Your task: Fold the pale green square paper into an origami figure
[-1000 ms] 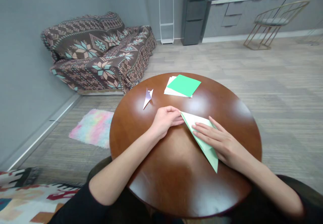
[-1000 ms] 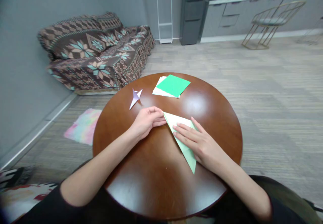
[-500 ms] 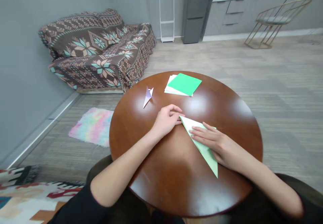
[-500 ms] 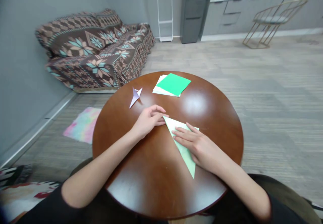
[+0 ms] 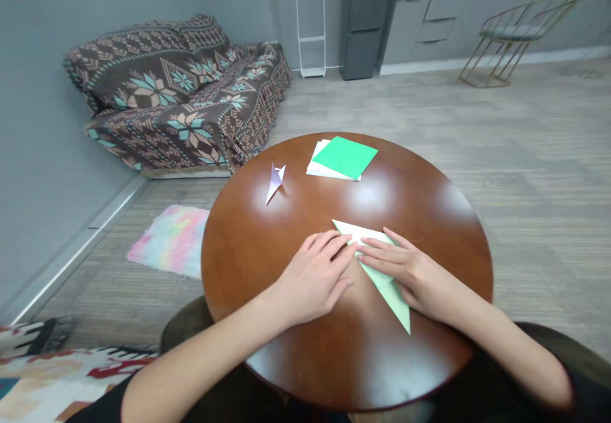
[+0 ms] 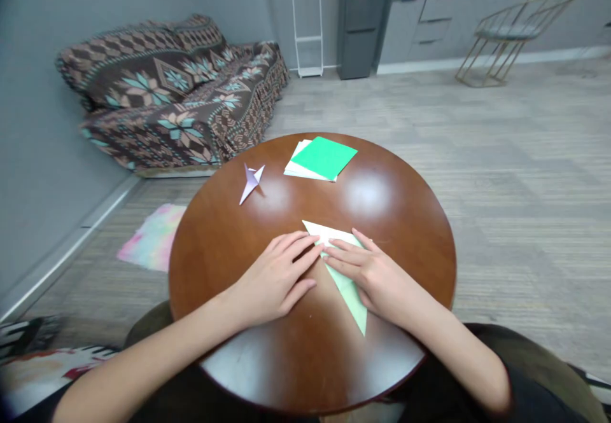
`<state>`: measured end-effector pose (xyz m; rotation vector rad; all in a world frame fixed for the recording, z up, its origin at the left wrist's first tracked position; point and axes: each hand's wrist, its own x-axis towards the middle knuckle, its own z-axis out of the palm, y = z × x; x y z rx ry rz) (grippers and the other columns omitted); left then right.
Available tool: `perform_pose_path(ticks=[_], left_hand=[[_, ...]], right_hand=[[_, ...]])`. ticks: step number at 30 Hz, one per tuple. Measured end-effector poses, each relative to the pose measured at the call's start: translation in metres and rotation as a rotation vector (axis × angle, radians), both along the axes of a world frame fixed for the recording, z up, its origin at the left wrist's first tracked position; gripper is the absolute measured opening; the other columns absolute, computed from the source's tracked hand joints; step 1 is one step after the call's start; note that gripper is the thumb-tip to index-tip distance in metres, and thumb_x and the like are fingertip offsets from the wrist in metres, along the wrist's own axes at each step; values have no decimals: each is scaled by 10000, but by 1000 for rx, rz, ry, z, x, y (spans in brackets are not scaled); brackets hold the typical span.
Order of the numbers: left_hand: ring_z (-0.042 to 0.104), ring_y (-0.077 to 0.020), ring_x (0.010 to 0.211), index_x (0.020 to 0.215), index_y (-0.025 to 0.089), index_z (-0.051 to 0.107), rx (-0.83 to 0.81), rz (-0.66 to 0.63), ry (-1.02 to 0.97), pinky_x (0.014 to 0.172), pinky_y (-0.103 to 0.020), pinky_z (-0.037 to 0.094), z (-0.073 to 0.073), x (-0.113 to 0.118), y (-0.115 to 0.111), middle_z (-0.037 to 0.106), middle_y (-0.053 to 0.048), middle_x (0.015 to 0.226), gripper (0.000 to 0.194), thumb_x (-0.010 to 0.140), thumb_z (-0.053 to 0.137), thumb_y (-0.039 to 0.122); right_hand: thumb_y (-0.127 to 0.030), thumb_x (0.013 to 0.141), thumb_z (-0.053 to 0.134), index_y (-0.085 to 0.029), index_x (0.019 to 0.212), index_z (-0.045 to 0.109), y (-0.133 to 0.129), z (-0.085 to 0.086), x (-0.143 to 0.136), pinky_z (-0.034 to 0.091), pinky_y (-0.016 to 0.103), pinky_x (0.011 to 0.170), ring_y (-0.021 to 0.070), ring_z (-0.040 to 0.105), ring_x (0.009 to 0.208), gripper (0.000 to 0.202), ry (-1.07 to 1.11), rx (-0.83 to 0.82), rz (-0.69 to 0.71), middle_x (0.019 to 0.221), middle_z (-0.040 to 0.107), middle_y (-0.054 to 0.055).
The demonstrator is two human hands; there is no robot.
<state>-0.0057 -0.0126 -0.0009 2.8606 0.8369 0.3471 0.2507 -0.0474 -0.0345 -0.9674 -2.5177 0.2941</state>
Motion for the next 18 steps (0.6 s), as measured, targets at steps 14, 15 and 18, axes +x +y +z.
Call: perform_pose_path(ticks=[14, 15, 18], left_hand=[[351, -364, 1438, 1509, 106, 372, -10, 278, 85, 1164, -508, 297, -7, 16, -19, 345, -191, 1597, 685, 976, 425, 532], [346, -365, 1444, 1511, 101, 368, -4, 288, 90, 1169, -510, 293, -7, 16, -19, 335, -196, 1602, 690, 976, 421, 535], [332, -360, 1462, 1512, 88, 364, 11, 302, 99, 1186, -513, 274, -9, 17, -20, 327, -204, 1607, 696, 980, 409, 534]], right_hand=[[89, 612, 391, -156, 1434, 516, 0, -4, 0, 218, 602, 1217, 260, 419, 1439, 867, -30, 22, 14, 1455, 575, 117], [88, 611, 393, -155, 1435, 516, 0, -4, 0, 217, 605, 1216, 261, 417, 1440, 868, -29, 19, 14, 1457, 573, 119], [86, 605, 398, -151, 1433, 519, 0, -4, 0, 220, 612, 1213, 264, 417, 1440, 870, -25, 10, 18, 1453, 576, 124]])
